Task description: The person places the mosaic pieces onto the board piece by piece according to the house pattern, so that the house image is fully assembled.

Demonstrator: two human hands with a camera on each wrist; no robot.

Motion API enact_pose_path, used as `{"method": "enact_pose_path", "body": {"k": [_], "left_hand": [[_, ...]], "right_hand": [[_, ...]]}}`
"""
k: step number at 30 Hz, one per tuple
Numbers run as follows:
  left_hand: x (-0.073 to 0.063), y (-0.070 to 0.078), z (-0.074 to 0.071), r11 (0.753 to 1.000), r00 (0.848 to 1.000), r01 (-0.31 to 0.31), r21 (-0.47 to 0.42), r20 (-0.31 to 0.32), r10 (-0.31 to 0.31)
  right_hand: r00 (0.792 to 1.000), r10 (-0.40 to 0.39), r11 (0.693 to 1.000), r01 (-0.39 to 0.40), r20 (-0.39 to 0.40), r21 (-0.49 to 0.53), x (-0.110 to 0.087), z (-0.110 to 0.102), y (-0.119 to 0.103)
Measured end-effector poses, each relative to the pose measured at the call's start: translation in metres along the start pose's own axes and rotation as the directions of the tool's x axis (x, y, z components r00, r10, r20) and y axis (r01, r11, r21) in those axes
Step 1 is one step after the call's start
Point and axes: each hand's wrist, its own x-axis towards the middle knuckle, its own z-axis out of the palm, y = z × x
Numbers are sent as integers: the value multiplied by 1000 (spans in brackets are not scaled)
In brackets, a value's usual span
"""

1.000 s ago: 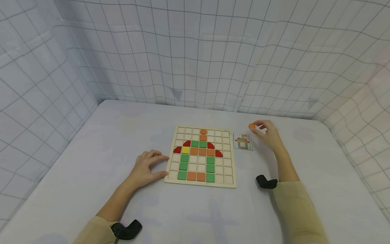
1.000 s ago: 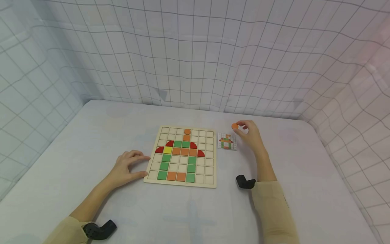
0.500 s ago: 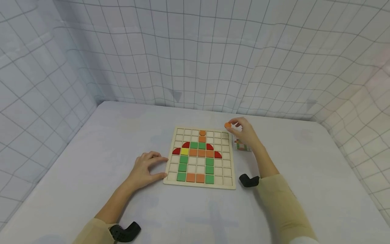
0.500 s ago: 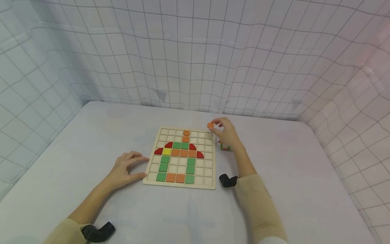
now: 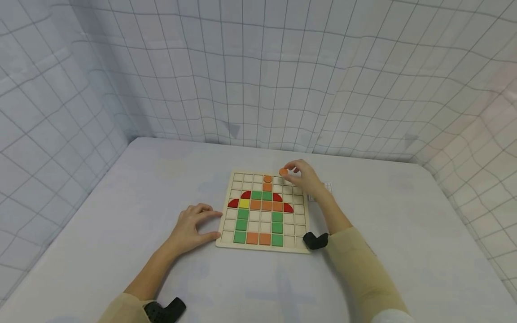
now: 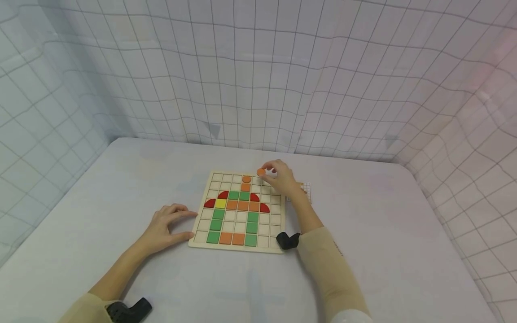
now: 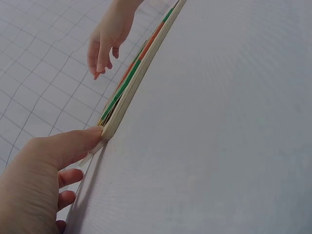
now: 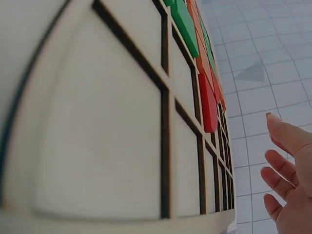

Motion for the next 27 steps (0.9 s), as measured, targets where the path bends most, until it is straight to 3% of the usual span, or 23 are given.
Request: {"method": "enact_pose_path", "body": {"k": [16,27], "left_hand": [[-1,-1,0,1000,1000,2,-8,0,-2],[-1,0,1,1000,1000,12,-10,4,-12]], "right_hand": [[997,-36,991,44,65,-125,7,17,6],[996,-54,989,63,70,-133,7,22,10]]}}
